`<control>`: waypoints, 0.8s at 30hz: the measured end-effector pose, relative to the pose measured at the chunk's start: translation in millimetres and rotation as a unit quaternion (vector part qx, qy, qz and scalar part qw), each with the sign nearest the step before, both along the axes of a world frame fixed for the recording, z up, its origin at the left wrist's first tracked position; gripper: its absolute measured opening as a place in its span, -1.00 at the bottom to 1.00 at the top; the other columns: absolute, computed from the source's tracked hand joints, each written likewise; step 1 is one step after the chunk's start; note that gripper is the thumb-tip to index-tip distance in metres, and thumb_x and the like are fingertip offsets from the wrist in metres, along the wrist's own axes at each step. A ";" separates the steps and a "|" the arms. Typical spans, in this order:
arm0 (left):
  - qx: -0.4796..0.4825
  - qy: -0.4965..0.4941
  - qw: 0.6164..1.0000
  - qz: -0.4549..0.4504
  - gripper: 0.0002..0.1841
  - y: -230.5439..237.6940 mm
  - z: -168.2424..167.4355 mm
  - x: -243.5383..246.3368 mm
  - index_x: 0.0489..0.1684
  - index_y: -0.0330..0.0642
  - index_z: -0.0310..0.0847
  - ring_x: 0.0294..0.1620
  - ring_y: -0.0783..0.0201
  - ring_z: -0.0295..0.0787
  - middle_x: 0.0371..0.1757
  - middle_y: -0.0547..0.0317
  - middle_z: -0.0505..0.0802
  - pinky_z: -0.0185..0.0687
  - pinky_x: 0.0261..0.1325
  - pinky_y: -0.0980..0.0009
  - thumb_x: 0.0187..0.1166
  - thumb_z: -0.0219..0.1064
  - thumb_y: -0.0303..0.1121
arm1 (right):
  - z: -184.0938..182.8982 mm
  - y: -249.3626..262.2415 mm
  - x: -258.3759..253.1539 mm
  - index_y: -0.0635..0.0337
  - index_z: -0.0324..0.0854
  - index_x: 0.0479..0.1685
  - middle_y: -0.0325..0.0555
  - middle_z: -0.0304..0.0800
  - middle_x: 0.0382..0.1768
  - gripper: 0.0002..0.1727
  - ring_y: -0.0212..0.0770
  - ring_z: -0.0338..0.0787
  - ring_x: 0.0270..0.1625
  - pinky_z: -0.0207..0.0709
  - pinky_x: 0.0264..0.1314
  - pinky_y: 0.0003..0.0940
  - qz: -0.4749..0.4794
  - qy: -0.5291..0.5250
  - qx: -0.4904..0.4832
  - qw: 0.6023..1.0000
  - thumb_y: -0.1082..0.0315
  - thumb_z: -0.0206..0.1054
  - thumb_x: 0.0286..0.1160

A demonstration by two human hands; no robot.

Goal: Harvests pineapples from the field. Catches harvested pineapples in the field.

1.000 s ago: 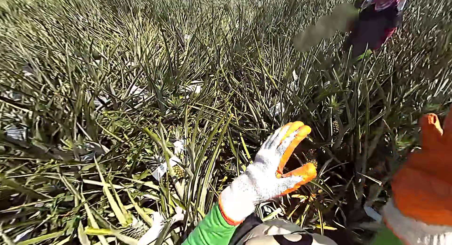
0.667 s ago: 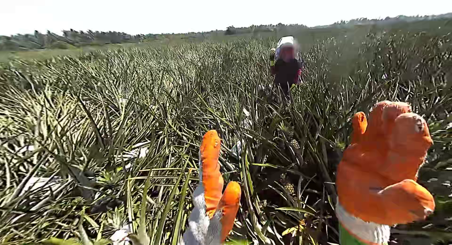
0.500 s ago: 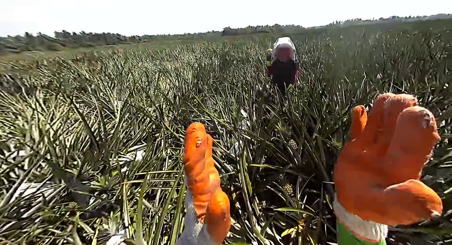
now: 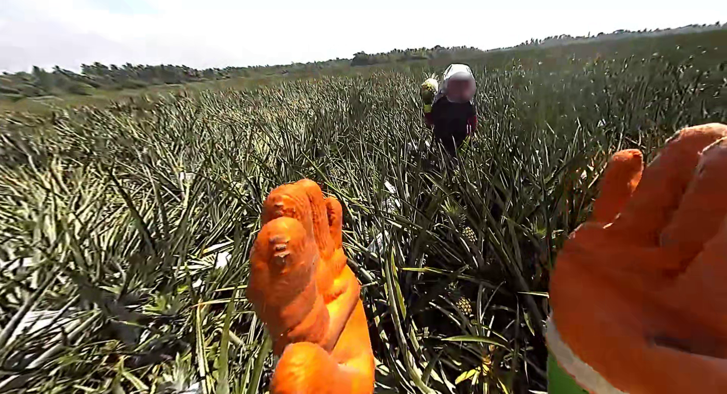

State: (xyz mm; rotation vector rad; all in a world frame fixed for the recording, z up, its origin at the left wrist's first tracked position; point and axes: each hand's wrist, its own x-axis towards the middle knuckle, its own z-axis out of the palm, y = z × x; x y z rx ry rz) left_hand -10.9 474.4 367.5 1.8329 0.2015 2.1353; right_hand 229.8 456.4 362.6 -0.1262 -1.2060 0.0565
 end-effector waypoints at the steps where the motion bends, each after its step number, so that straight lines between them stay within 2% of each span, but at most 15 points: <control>1: -0.004 -0.023 1.000 0.009 -0.28 -5.7 6.4 7.5 0.72 -0.08 0.37 0.89 0.11 0.09 0.80 0.14 0.39 0.00 0.89 0.08 0.73 -0.02 0.22 | -1.2 -1.7 2.0 0.13 0.43 0.58 0.12 0.33 0.74 -0.33 0.16 0.18 0.85 -0.07 0.92 0.24 -0.006 0.004 0.000 1.000 -0.14 0.18 0.67; 3: -0.011 -0.080 0.996 0.032 -0.35 -13.3 16.4 20.9 0.61 -0.05 0.47 0.87 0.03 0.15 0.75 0.14 0.49 0.10 0.86 0.01 0.74 -0.02 0.20 | -2.3 -6.2 3.2 0.18 0.43 0.56 0.17 0.30 0.74 -0.36 0.19 0.17 0.85 -0.07 0.92 0.26 0.002 0.008 0.008 1.000 -0.09 0.17 0.69; 5: 0.015 -0.040 0.999 0.015 -0.38 4.5 12.9 11.8 0.63 0.21 0.48 0.87 0.06 0.14 0.76 0.29 0.47 -0.02 0.89 -0.05 0.70 0.00 0.27 | 0.5 -4.4 5.6 0.15 0.42 0.57 0.15 0.27 0.76 -0.34 0.20 0.15 0.85 -0.12 0.92 0.27 0.000 -0.017 0.021 1.000 -0.13 0.15 0.68; 8: -0.020 0.118 0.992 0.035 -0.36 68.5 3.5 -2.6 0.87 0.40 0.05 0.91 0.27 -0.07 0.90 0.51 0.14 -0.14 0.93 0.06 0.78 -0.07 0.22 | 23.8 32.9 8.3 -0.19 0.49 0.63 -0.30 0.38 0.73 -0.33 -0.12 0.23 0.83 -0.02 0.92 0.05 0.034 -0.045 -0.002 0.998 -0.27 0.17 0.61; 11: -0.261 0.086 0.961 0.039 -0.26 150.3 -6.6 15.6 0.89 0.19 0.06 0.71 0.43 0.32 0.83 0.34 0.33 0.42 0.60 0.31 0.73 0.10 0.21 | 35.8 120.5 23.7 -0.15 0.33 0.73 -0.33 0.41 0.71 -0.33 -0.18 0.39 0.75 0.35 0.76 0.00 0.082 -0.012 -0.156 0.984 -0.23 0.10 0.73; 12: -0.334 0.056 0.940 0.032 -0.21 178.5 -8.6 24.7 0.89 0.18 0.06 0.73 0.33 0.33 0.84 0.27 0.33 0.44 0.61 0.16 0.69 0.15 0.24 | 32.8 153.6 25.7 -0.15 0.24 0.77 -0.27 0.39 0.72 -0.31 -0.13 0.42 0.72 0.45 0.66 0.07 0.106 0.029 -0.246 0.963 -0.23 0.02 0.75; 13: -0.377 0.045 0.925 0.006 -0.17 205.9 -11.6 32.8 0.94 0.18 -0.11 0.83 0.21 0.17 0.90 0.20 0.18 0.32 0.73 -0.01 0.71 0.10 0.24 | 26.2 186.7 24.6 -0.20 0.11 0.82 -0.20 0.33 0.73 -0.26 -0.04 0.42 0.71 0.49 0.55 0.18 0.144 0.086 -0.336 0.927 -0.29 -0.02 0.73; 15: -0.451 0.000 0.890 -0.067 -0.15 239.6 -44.2 44.9 0.93 0.37 -0.10 0.85 0.01 0.16 0.90 0.19 0.19 0.27 0.69 -0.32 0.64 0.04 0.41 | -13.9 235.0 16.3 -0.40 -0.05 0.87 -0.12 0.19 0.80 -0.10 0.15 0.36 0.72 0.46 0.44 0.42 0.229 0.177 -0.471 0.833 -0.54 -0.05 0.57; 17: -0.530 -0.064 0.834 -0.138 -0.29 214.9 -93.9 47.1 0.79 0.39 0.21 0.62 0.08 0.50 0.68 0.26 0.54 0.54 0.46 -0.23 0.67 -0.04 0.41 | -88.4 230.9 -12.1 -0.38 0.18 0.76 -0.06 0.50 0.60 -0.10 0.12 0.63 0.48 0.63 0.24 0.29 0.284 0.202 -0.537 0.768 -0.61 -0.04 0.47; 18: -0.563 -0.089 0.808 -0.151 -0.39 180.2 -126.1 36.9 0.64 0.22 0.37 0.36 0.16 0.72 0.42 0.20 0.74 0.74 0.25 -0.02 0.74 -0.09 0.29 | -135.3 207.8 -33.8 -0.25 0.43 0.57 -0.09 0.75 0.34 -0.22 -0.04 0.81 0.26 0.77 0.11 0.07 0.323 0.188 -0.536 0.757 -0.52 0.00 0.54; 19: -0.587 -0.100 0.783 -0.180 -0.41 141.3 -163.0 16.3 0.69 0.02 0.30 0.32 0.13 0.74 0.39 0.05 0.75 0.76 0.25 0.05 0.81 -0.09 0.12 | -188.0 182.1 -53.1 -0.04 0.47 0.48 -0.03 0.80 0.23 -0.34 -0.10 0.84 0.21 0.79 0.15 -0.02 0.407 0.149 -0.501 0.749 -0.31 -0.03 0.69; 21: -0.644 -0.089 0.738 -0.181 -0.28 66.2 -240.5 -27.7 0.86 -0.05 0.07 0.51 0.11 0.61 0.61 -0.07 0.58 0.61 0.46 0.08 0.70 0.09 0.01 | -274.5 116.3 -92.7 0.25 0.34 0.59 0.12 0.74 0.33 -0.33 -0.07 0.78 0.35 0.69 0.40 -0.01 0.552 0.125 -0.486 0.666 -0.11 -0.16 0.83; 22: -0.674 -0.096 0.715 -0.158 -0.24 29.2 -266.1 -40.8 0.87 -0.06 0.06 0.54 0.11 0.58 0.64 -0.08 0.56 0.57 0.50 0.08 0.68 0.17 0.03 | -263.5 68.2 -116.1 0.26 0.34 0.52 0.06 0.76 0.19 -0.36 -0.15 0.80 0.23 0.69 0.33 -0.11 0.503 0.170 -0.602 0.597 -0.03 -0.36 0.86; 23: -0.696 -0.095 0.698 -0.136 -0.24 -3.9 -274.2 -53.8 0.87 -0.07 0.05 0.57 0.14 0.54 0.67 -0.07 0.52 0.52 0.54 0.11 0.71 0.17 0.03 | -223.9 34.5 -149.7 0.27 0.34 0.34 -0.01 0.70 -0.06 -0.38 -0.25 0.75 0.00 0.67 0.15 -0.24 0.394 0.223 -0.736 0.503 0.04 -0.50 0.82; 24: -0.715 -0.089 0.685 -0.111 -0.29 -30.8 -267.9 -70.5 0.86 -0.05 0.09 0.58 0.22 0.52 0.68 -0.01 0.52 0.47 0.59 0.18 0.77 0.15 0.02 | -190.2 12.4 -182.3 0.28 0.24 0.35 -0.06 0.63 -0.13 -0.37 -0.35 0.71 -0.09 0.68 0.04 -0.38 0.301 0.235 -0.819 0.428 0.08 -0.64 0.80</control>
